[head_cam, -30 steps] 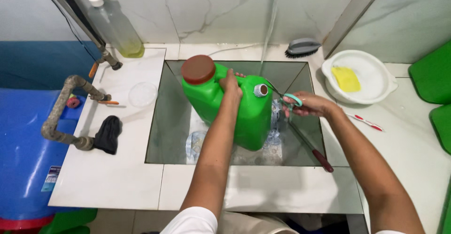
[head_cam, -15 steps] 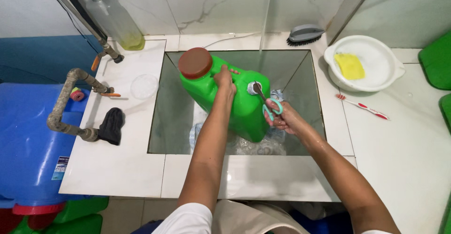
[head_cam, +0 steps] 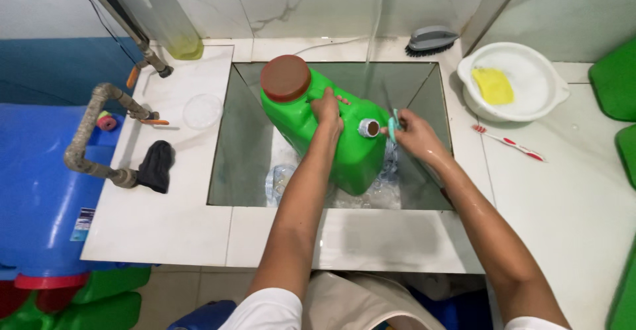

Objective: The person rinses a large green plastic water jug under running water in a sink, turns and shakes it to empty it, scrubs its exterior and cap with a sponge, scrapes the red cap with scissors, rinses the cap and jug again, screws the cap on, and carries the jug to a stack of similar jugs on the floor.

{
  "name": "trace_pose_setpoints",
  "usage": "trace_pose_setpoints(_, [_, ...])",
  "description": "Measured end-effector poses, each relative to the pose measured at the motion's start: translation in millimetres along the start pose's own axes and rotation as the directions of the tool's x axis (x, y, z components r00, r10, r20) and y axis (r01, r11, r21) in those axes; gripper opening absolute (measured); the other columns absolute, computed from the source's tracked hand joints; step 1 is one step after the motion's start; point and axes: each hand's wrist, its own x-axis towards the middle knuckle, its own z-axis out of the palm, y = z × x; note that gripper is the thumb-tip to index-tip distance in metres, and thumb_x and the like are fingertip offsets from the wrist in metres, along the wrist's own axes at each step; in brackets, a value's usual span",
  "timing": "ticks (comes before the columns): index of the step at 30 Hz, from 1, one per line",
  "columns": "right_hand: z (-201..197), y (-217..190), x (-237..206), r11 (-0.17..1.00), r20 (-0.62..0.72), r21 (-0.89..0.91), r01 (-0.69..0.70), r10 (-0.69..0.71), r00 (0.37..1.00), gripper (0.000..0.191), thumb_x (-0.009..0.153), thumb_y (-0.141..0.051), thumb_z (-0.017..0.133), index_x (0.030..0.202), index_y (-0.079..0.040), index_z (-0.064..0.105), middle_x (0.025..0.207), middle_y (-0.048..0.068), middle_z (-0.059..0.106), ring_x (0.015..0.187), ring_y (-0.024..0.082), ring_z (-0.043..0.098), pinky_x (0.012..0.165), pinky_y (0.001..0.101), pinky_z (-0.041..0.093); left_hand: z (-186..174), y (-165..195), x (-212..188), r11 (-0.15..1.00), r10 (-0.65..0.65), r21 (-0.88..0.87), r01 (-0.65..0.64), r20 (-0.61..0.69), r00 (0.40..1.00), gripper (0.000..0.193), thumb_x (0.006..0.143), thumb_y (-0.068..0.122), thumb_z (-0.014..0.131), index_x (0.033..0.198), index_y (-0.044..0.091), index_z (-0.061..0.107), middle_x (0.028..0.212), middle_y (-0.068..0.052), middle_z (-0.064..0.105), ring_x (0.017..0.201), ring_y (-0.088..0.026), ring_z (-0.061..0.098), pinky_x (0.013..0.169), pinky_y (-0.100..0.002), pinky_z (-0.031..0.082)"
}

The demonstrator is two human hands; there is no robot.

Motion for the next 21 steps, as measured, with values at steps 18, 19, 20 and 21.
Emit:
trace_pose_setpoints(18, [24.7,-19.0,-28.7,0.739,0.197,-0.404,0.538,-0.504,0.841,0.030,0.081,-0.002,0.072,0.105,-0.001,0.054,0.097,0.019,0.064,0.096,0.043,0.063,0.081,0.0496,0.050,-16.9,-10.9,-19.7,0.990,-0.095,0.120,0.078,0.142,0.985,0.007,0.091,0.006,0.054,0.096,0.001,0.053,0.066,-0.011,0.054,0.047,-0.023,0.054,0.044,-0.041,0.051])
trace_pose_setpoints(19, [27.9,-12.6,-25.3,0.805,0.141,-0.372,0.462,-0.443,0.885,0.030,0.081,-0.001,0.072,0.105,0.000,0.054,0.096,0.020,0.064,0.095,0.043,0.063,0.080,0.0496,0.050,-18.3,-11.8,-20.6,0.990,-0.087,0.124,0.069,0.142,0.986,0.007,0.091,0.005,0.054,0.096,0.001,0.053,0.066,-0.011,0.054,0.047,-0.023,0.054,0.044,-0.040,0.051])
trace_pose_setpoints(20, [30.4,-5.4,-20.7,0.864,0.059,-0.331,0.379,-0.382,0.922,0.030,0.084,-0.002,0.071,0.109,0.000,0.055,0.094,0.020,0.066,0.091,0.041,0.065,0.078,0.0478,0.051,-19.7,-12.1,-21.6,0.990,-0.077,0.130,0.059,0.142,0.987,0.007,0.091,0.005,0.055,0.096,0.000,0.054,0.067,-0.011,0.055,0.048,-0.023,0.055,0.045,-0.040,0.051])
trace_pose_setpoints(21, [31.2,2.4,-15.6,0.915,-0.021,-0.279,0.290,-0.307,0.951,0.031,0.086,-0.003,0.071,0.112,0.000,0.055,0.093,0.020,0.067,0.087,0.039,0.066,0.076,0.0460,0.052,-21.4,-12.3,-22.9,0.989,-0.072,0.139,0.052,0.143,0.987,0.007,0.091,0.005,0.055,0.096,-0.001,0.055,0.067,-0.011,0.055,0.048,-0.023,0.056,0.045,-0.040,0.052])
